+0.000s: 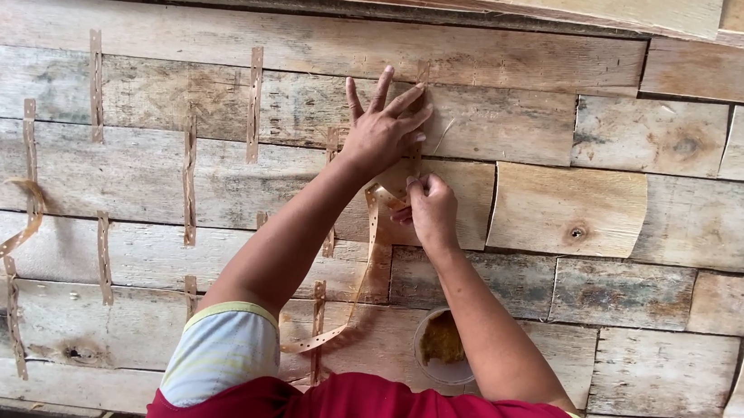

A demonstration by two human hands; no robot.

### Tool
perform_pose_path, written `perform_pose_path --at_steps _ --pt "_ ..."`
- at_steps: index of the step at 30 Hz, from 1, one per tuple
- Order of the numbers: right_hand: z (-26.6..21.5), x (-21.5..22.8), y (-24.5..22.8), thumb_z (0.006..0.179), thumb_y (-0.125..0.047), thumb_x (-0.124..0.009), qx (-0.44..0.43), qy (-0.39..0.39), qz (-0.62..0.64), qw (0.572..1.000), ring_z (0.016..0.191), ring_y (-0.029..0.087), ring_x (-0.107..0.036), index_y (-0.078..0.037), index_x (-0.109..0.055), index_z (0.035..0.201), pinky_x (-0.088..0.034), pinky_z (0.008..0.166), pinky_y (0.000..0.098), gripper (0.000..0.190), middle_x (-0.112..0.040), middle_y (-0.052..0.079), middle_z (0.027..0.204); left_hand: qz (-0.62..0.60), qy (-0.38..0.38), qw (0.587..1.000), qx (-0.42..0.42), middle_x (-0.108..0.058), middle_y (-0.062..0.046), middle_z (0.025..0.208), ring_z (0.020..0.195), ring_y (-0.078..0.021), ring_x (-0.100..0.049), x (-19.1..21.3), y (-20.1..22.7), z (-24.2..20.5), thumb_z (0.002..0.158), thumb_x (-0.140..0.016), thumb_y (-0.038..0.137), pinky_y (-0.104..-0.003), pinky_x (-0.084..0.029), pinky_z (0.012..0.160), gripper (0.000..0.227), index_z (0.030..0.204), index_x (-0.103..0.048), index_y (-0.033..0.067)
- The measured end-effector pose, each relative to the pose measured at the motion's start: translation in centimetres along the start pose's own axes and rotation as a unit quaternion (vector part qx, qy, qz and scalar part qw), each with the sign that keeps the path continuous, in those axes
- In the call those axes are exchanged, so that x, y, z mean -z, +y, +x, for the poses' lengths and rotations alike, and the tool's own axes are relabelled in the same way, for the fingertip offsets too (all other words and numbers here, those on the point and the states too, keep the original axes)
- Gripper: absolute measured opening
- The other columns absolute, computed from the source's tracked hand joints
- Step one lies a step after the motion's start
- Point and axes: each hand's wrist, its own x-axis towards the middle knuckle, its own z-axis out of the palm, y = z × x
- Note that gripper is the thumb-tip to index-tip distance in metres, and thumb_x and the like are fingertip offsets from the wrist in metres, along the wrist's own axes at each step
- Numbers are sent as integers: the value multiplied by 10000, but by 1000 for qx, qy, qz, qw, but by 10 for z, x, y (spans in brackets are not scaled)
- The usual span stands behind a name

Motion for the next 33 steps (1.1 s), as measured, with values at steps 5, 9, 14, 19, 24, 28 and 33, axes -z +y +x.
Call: perform_pose_path --at_steps 5,9,14,19,24,28,33 --pt "5 -1 8 969 -174 -591 25 9 -6 1000 474 292 -699 16 -640 833 -613 394 373 238 -663 177 641 7 -45 999 14 -212 105 1690 1533 -404 109 4 1 -1 983 -558 598 -806 112 1109 586 1529 -463 408" --pt "0 -4 0 966 -167 -578 16 11 -4 1000 486 279 -700 17 -640 850 -612 398 357 227 -660 174 663 6 -97 995 6 -85 112 1718 1521 -439 162 12 3 -3 901 -654 650 -822 93 1117 821 1604 -304 411" --pt "-2 -3 -4 962 -158 -560 3 13 0 1000 479 281 -698 20 -630 843 -611 394 346 226 -656 172 656 -3 -140 990 5 11 98 1725 1498 -459 230 14 -1 0 810 -710 713 -800 124 1119 1007 1632 -216 402" --pt "6 -6 3 936 -153 -590 10 30 -19 999 458 287 -695 -4 -658 794 -611 368 359 217 -682 185 629 -8 -128 992 -2 10 72 1730 1502 -485 207 14 2 -2 767 -740 712 -795 99 1134 1078 1639 -195 391" --pt "-2 -15 4 985 -59 -564 257 99 -257 926 623 462 -705 -8 -657 831 -503 479 560 187 -655 262 617 -9 -117 993 -4 14 51 1732 1495 -500 207 9 -1 -1 767 -771 660 -809 64 1125 1080 1642 -206 379" --pt "-11 -21 -38 1010 -182 -606 315 75 -277 905 677 470 -710 -83 -622 858 -521 543 561 183 -679 244 652 -17 -112 993 -12 43 57 1732 1486 -495 246 -7 -10 3 788 -773 631 -808 83 1112 1065 1644 -184 396" --pt "76 44 -66 1004 -413 -690 340 233 -225 883 815 402 -672 -141 -526 974 -528 723 540 319 -610 170 808 -17 -98 995 14 15 -113 1728 1522 -493 137 16 -3 -5 711 -807 682 -769 61 1144 1303 1666 -101 145"
